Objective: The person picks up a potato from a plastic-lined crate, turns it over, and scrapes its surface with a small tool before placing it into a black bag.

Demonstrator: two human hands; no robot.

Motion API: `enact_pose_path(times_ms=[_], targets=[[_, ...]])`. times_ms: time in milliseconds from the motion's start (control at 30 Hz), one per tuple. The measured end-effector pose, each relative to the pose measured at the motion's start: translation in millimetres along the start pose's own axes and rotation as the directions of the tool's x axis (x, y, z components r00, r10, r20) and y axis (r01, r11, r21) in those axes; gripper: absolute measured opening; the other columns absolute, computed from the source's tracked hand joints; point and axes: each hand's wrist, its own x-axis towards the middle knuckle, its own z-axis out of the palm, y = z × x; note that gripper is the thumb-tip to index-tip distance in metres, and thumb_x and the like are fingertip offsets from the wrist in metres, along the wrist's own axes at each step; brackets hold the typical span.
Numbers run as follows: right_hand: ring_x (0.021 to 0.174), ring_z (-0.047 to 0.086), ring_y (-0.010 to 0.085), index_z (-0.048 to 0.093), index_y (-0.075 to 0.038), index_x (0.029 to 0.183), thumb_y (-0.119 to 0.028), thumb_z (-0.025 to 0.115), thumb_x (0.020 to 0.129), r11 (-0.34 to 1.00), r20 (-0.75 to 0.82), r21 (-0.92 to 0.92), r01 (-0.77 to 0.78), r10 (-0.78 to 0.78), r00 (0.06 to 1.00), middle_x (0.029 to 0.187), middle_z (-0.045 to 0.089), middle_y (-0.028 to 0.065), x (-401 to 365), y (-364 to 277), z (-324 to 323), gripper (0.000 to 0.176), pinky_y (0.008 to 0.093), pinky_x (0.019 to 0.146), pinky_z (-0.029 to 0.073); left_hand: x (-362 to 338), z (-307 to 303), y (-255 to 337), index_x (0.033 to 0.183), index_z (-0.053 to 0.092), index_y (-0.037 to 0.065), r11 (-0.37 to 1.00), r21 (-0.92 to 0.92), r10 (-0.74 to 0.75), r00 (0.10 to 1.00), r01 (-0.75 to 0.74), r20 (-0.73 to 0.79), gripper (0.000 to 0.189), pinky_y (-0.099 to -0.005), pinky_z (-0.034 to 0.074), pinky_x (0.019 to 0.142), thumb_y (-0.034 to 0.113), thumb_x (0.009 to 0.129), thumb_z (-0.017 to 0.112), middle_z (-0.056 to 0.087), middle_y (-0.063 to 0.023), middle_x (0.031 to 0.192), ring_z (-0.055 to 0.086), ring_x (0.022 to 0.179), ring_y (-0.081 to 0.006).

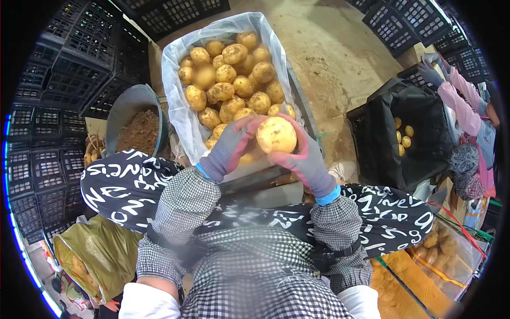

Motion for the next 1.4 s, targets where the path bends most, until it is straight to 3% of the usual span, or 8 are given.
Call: enact_pose_path(times_ms=[167, 300, 400, 600, 967, 1067, 1233, 1400], targets=[[0.067, 0.061, 0.0119, 0.057, -0.001, 0.123, -0.052, 0.046, 0.099, 0.97, -0.051, 0.122, -0.209, 0.216, 0.975, 0.085, 0.065, 0.0078, 3, 6, -14, 0.057, 0.025, 0.063, 0.053, 6, 19, 13, 0.146, 0.037, 0.005, 0.965, -0.155, -0.223, 0.972, 0.21, -0.071, 0.068, -0.0287, 0.048, 0.092, 0.05, 0.097, 0.054, 0.061, -0.0097, 0.117, 0.06, 0.107, -0.0172], [0.06, 0.061, 0.0114, 0.062, -0.002, 0.106, -0.06, 0.031, 0.101, 0.928, -0.053, 0.112, -0.355, 0.362, 0.931, 0.072, 0.063, 0.0065, 2, -13, -1, 0.066, 0.021, 0.058, 0.05, 18, 27, -24, 0.145, 0.037, 0.006, 0.954, 0.08, 0.298, 0.945, -0.29, -0.135, 0.065, -0.0278, 0.051, 0.084, 0.044, 0.097, 0.058, 0.059, -0.0096, 0.113, 0.062, 0.098, -0.0162], [0.058, 0.061, 0.0102, 0.063, -0.001, 0.109, -0.058, 0.034, 0.101, 0.932, -0.081, 0.054, -0.359, 0.363, 0.928, 0.078, 0.065, 0.0073, 1, -3, 1, 0.064, 0.0189, 0.056, 0.05, 4, 38, 11, 0.143, 0.037, 0.006, 0.982, -0.111, 0.137, 0.981, -0.153, -0.14, 0.064, -0.0279, 0.052, 0.084, 0.042, 0.096, 0.06, 0.057, -0.0092, 0.112, 0.062, 0.098, -0.0167], [0.112, 0.06, 0.0207, 0.047, 0.001, 0.138, -0.041, 0.073, 0.087, 0.82, -0.046, -0.511, 0.258, -0.325, 0.945, 0.128, 0.057, 0.0149, 12, 26, -6, 0.072, 0.0295, 0.098, 0.046, 8, 23, 3, 0.133, 0.048, 0.004, 0.914, -0.405, -0.11, 0.957, -0.008, -0.267, 0.054, -0.0308, 0.052, 0.09, 0.045, 0.099, 0.052, 0.058, -0.0072, 0.117, 0.062, 0.105, -0.0174], [0.126, 0.048, 0.0181, 0.038, -0.001, 0.146, -0.026, 0.084, 0.076, 0.982, 0.069, 0.184, -0.045, 0.032, 0.997, 0.139, 0.047, 0.0107, 10, 4, 3, 0.088, 0.0321, 0.107, 0.04, 6, 5, -3, 0.126, 0.058, 0.002, 0.978, 0.057, 0.209, 0.956, -0.201, -0.207, 0.058, -0.028, 0.053, 0.085, 0.052, 0.1, 0.047, 0.061, -0.0065, 0.119, 0.062, 0.104, -0.0134], [0.116, 0.055, 0.0184, 0.04, -0.001, 0.144, -0.028, 0.078, 0.081, 0.975, -0.016, 0.216, -0.045, 0.049, 0.999, 0.13, 0.054, 0.0109, 10, 6, 3, 0.078, 0.0326, 0.099, 0.046, 4, 15, 17, 0.131, 0.057, 0.007, 0.939, -0.342, -0.08, 0.984, 0.021, -0.158, 0.04, -0.0286, 0.054, 0.087, 0.034, 0.101, 0.052, 0.062, -0.006, 0.121, 0.061, 0.109, -0.0147], [0.073, 0.058, 0.0144, 0.057, -0.004, 0.117, -0.042, 0.053, 0.098, 0.875, -0.386, 0.461, 0.149, 0.047, 0.921, 0.092, 0.063, 0.0051, 22, 1, -41, 0.043, 0.0273, 0.064, 0.048, 11, -53, 0, 0.134, 0.056, 0.011, 0.958, 0.28, 0.034, 0.946, 0.06, -0.321, 0.045, -0.0286, 0.054, 0.082, 0.027, 0.093, 0.065, 0.064, -0.0062, 0.12, 0.064, 0.098, -0.0151], [0.099, 0.064, 0.0206, 0.057, 0.002, 0.116, -0.016, 0.062, 0.093, 0.833, -0.8, 0.102, 0.543, -0.257, 0.543, 0.11, 0.064, 0.0133, 22, -8, -184, 0.029, 0.0325, 0.092, 0.053, -2, -67, -4, 0.121, 0.06, 0.011, 0.114, 0.962, -0.516, 0.842, 0.249, -0.157, 0.052, -0.0396, 0.052, 0.087, 0.033, 0.075, 0.073, 0.065, -0.0149, 0.111, 0.064, 0.1, -0.0315]])
